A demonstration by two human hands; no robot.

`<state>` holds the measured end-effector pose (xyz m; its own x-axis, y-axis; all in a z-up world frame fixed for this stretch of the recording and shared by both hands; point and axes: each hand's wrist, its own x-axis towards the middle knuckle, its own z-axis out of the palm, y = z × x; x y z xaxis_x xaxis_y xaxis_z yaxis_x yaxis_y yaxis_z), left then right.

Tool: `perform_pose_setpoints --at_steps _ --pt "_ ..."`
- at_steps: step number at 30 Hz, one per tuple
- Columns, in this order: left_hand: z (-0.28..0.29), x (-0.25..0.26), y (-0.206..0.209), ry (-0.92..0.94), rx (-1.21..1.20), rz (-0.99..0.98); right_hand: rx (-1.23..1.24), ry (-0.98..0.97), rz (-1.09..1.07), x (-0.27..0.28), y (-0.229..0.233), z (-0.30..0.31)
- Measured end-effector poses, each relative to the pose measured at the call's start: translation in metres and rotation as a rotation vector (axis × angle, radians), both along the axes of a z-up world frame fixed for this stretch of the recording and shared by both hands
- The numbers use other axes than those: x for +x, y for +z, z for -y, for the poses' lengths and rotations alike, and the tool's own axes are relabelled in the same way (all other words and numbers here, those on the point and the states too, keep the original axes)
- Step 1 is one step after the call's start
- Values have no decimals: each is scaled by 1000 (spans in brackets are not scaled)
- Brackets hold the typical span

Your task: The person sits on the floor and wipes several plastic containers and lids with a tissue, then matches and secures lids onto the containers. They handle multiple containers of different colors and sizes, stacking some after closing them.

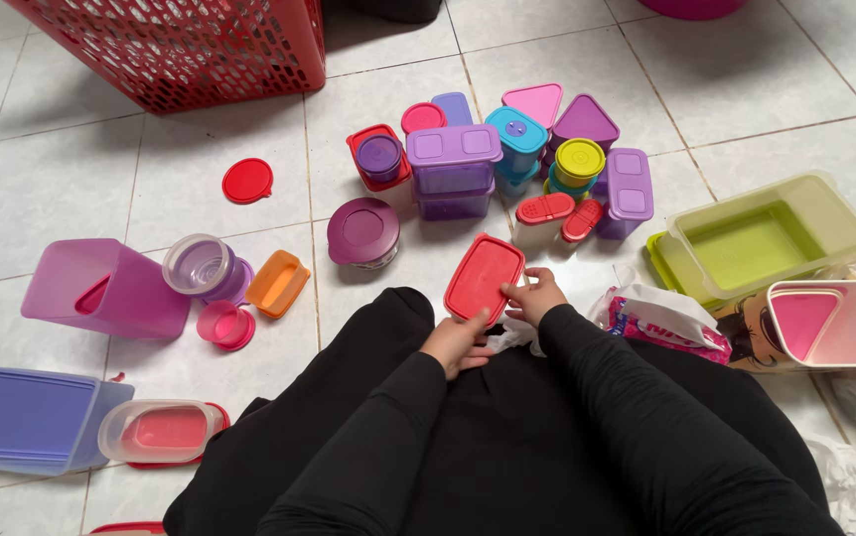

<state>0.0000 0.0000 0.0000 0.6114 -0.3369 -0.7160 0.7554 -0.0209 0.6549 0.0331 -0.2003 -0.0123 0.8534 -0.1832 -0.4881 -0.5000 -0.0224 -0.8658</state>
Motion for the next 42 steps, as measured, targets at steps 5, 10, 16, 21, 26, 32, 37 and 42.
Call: perform_pose_setpoints --at_steps 5,10,16,21,26,32,37,42 --pt "-32 26 -13 190 76 140 -7 140 -231 -11 23 -13" --pt "-33 29 -17 164 20 100 108 178 -229 -16 25 -22" --pt "-29 29 -19 123 40 82 110 187 -96 -11 2 -15" --pt "-36 31 4 -149 172 50 128 296 -133 -5 8 -7" --pt "-30 20 35 -158 484 365 -18 485 -279 -11 27 -7" --pt "0 7 33 -61 850 741 -592 222 253 -13 34 -35" --pt "4 22 11 1 835 742 -672 77 189 -1 15 -47" --pt "-4 28 2 -11 697 627 -662 139 164 13 -6 -41"
